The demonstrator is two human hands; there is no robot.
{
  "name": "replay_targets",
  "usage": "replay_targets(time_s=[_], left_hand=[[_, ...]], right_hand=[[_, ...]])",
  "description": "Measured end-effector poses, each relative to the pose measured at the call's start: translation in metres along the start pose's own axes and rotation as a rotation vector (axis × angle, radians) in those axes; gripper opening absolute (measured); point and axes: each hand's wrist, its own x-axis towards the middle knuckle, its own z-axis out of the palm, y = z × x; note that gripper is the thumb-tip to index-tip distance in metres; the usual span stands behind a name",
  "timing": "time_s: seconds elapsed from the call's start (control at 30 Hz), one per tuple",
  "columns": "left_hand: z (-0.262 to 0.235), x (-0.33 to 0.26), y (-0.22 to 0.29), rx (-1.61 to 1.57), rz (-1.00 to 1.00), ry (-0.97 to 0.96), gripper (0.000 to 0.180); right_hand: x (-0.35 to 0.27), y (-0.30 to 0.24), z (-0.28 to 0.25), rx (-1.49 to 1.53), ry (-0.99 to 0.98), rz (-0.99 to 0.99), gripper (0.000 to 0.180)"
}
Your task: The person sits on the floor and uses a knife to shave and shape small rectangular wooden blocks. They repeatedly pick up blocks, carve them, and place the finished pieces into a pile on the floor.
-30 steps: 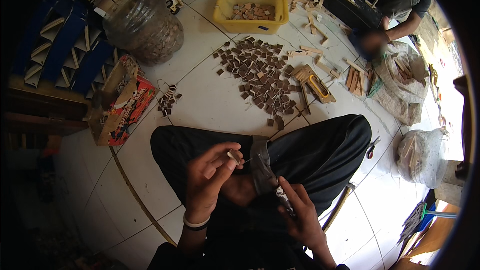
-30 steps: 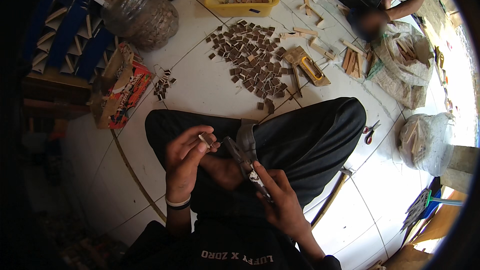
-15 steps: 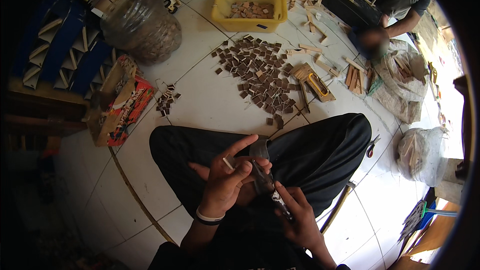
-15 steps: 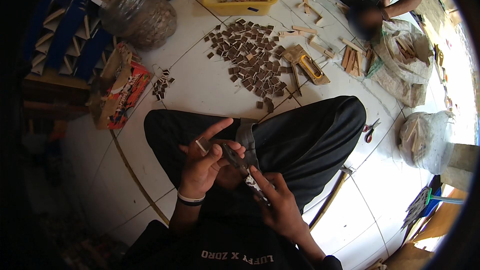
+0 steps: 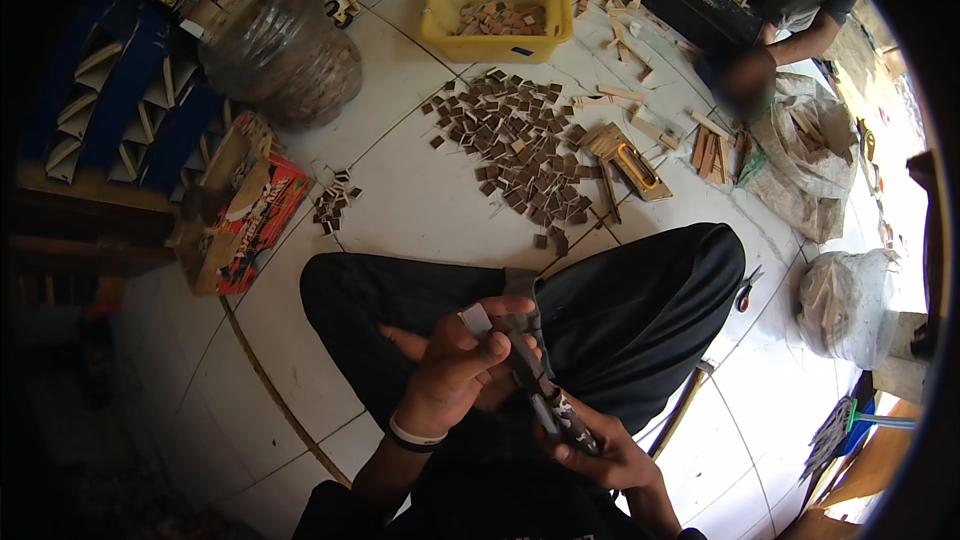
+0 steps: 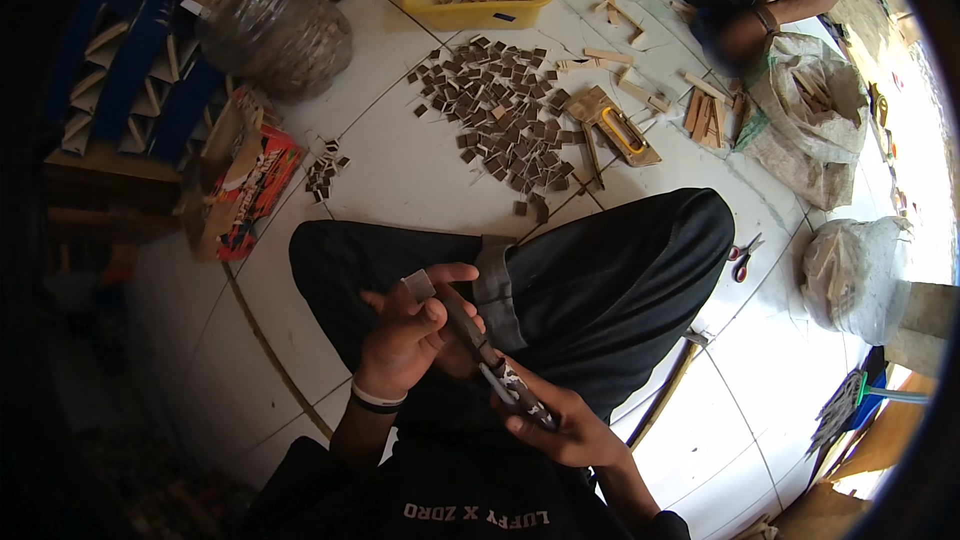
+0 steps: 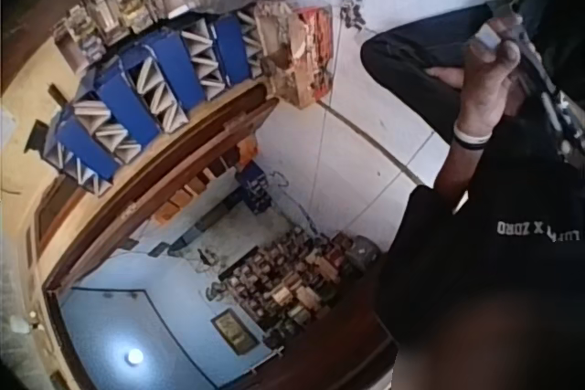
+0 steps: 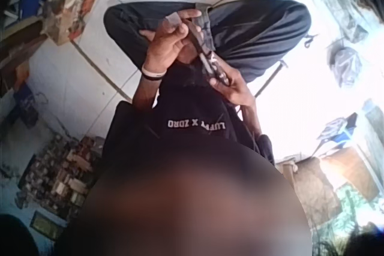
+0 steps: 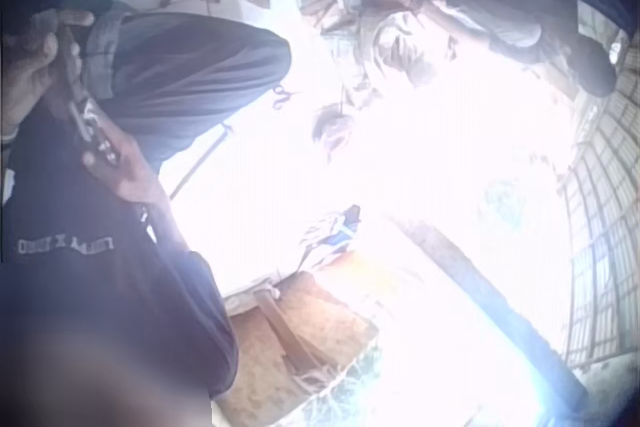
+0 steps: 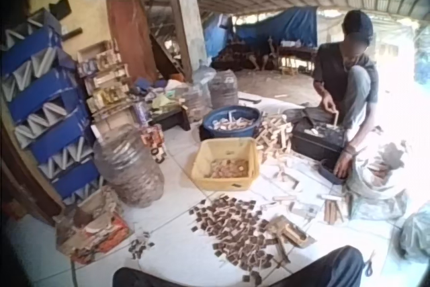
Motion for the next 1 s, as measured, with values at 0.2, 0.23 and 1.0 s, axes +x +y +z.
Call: replay_targets(time_s=[0.2, 0.23, 1.0], left_hand=[[-0.001, 0.011, 0.007, 0.083, 0.161, 0.105, 0.053], [-0.004, 0.013, 0.009, 0.135, 0.187, 0.113, 0.048], [0.005, 0.016, -0.007, 0.505, 0.397, 0.105, 0.03]], right_hand=[[0.006, -0.003, 0.015, -0.026, 0.115, -0.041, 0.074], [0.007, -0.004, 0.017, 0.001, 0.112, -0.05, 0.075], [0.006, -0.016, 0.027, 0.153, 0.237, 0.008, 0.076]])
